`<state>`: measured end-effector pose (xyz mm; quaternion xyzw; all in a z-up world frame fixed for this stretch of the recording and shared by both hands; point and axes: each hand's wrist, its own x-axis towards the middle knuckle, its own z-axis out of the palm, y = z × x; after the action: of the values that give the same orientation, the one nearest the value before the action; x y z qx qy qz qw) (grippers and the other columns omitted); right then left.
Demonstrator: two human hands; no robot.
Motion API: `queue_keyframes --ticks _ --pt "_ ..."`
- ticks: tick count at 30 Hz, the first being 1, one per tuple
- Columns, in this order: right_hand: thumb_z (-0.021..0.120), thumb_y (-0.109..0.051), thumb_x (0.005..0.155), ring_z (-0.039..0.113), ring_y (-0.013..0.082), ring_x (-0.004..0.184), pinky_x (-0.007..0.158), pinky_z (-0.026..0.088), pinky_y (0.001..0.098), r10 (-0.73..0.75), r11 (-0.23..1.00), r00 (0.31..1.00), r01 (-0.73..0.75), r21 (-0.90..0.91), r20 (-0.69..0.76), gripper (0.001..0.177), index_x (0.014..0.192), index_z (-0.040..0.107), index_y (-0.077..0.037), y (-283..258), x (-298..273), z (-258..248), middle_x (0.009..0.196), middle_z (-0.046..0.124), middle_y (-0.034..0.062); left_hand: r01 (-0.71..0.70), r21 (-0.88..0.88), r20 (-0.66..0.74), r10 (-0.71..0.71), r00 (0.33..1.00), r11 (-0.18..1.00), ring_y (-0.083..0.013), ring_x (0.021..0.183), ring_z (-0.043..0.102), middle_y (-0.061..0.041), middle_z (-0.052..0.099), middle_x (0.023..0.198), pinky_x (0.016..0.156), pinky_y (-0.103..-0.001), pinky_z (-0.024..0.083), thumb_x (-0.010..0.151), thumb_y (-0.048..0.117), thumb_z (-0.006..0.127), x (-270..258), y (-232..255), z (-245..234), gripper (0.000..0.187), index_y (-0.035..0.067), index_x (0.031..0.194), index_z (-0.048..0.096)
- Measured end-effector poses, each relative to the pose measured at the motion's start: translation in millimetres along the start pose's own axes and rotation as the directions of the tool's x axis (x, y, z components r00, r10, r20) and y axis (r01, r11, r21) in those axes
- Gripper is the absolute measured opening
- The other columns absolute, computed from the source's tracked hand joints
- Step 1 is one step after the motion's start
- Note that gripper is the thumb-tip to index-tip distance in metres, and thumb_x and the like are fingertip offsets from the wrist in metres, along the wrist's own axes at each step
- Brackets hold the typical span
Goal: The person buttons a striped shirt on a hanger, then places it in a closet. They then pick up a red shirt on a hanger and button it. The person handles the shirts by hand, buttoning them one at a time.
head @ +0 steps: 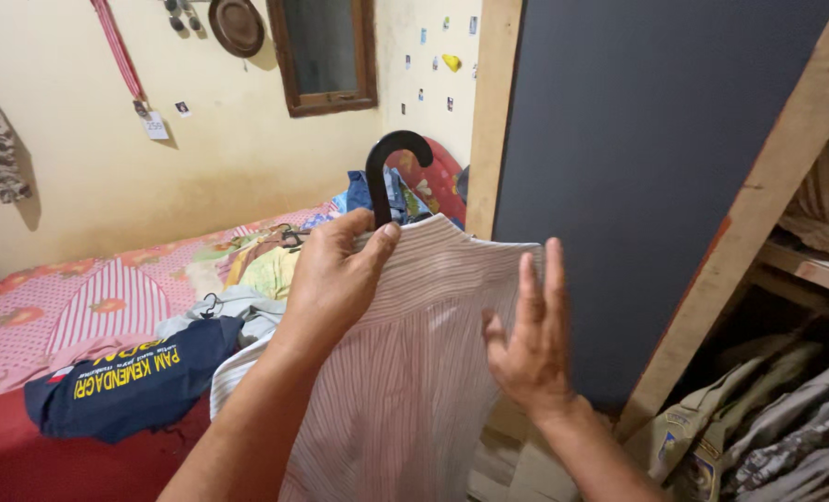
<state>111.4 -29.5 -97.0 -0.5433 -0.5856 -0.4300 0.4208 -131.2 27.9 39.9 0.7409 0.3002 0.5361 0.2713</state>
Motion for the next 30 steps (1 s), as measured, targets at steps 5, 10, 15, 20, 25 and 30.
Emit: queue_keyframes --ticks 5,10,15,20,25,30 --pt "0.068 -0.033 0.093 0.079 0.0284 0.094 0.089 0.058 0.0347 0.266 0.921 0.336 -0.367 -0.134 0.904 0.035 0.104 0.080 -0.002 6 -12 -8 0.104 0.081 0.0165 -0.011 -0.072 -0.090 0.004 0.996 0.997 -0.0109 0.068 0.058 -0.006 0.067 0.074 0.063 -0.032 0.049 0.095 0.025 0.066 -6 -19 1 0.028 -0.001 0.100 0.072" --pt "0.069 -0.026 0.088 0.081 0.0273 0.082 0.073 0.061 0.0365 0.364 0.624 0.665 -0.694 0.359 0.652 0.036 0.112 0.076 0.000 -16 0 -17 0.089 0.081 0.0140 0.068 -0.158 -0.066 -0.080 0.995 0.985 -0.0135 0.084 0.059 -0.008 0.067 0.092 0.074 -0.033 0.049 0.099 0.024 0.062 -24 -58 36 0.031 -0.003 0.115 0.067" --pt "0.062 -0.037 0.094 0.073 0.0256 0.105 0.083 0.058 0.0359 0.161 0.430 0.621 -0.744 0.511 0.768 0.055 0.136 0.061 -0.003 -55 42 -48 0.117 0.073 0.0132 0.150 -0.335 0.000 -0.159 0.987 0.930 -0.0168 0.100 0.063 -0.012 0.066 0.110 0.088 -0.034 0.053 0.095 0.019 0.055 -68 -68 78 0.040 -0.002 0.128 0.060" --pt "0.068 -0.041 0.088 0.058 0.0289 0.126 0.091 0.056 0.0375 -0.052 0.525 0.634 -0.640 0.561 0.771 0.075 0.147 0.042 -0.003 -73 51 -64 0.144 0.051 0.0160 0.325 -0.795 0.167 -0.331 0.929 0.511 -0.0151 0.100 0.066 -0.009 0.068 0.113 0.090 -0.032 0.053 0.103 0.037 0.046 -83 -54 79 0.050 -0.001 0.133 0.061" --pt "0.061 -0.006 0.074 0.058 0.0414 0.128 0.105 0.045 0.0435 -0.064 0.734 0.815 -0.352 0.581 0.575 0.071 0.143 0.046 0.007 -66 45 -54 0.134 0.060 0.0297 0.245 -0.640 0.143 -0.201 0.969 0.728 -0.0099 0.092 0.063 -0.006 0.069 0.105 0.080 -0.027 0.051 0.102 0.031 0.056 -76 -37 71 0.048 0.003 0.141 0.059" --pt "0.051 0.004 0.074 0.065 0.0461 0.111 0.095 0.052 0.0462 0.033 0.797 0.715 -0.440 0.413 0.698 0.054 0.129 0.055 0.005 -61 34 -54 0.110 0.069 0.0329 0.136 -0.013 0.010 -0.136 0.991 0.991 -0.0110 0.052 0.055 -0.005 0.061 0.059 0.050 -0.031 0.043 0.092 0.026 0.071 -61 -35 59 0.040 0.012 0.129 0.070"
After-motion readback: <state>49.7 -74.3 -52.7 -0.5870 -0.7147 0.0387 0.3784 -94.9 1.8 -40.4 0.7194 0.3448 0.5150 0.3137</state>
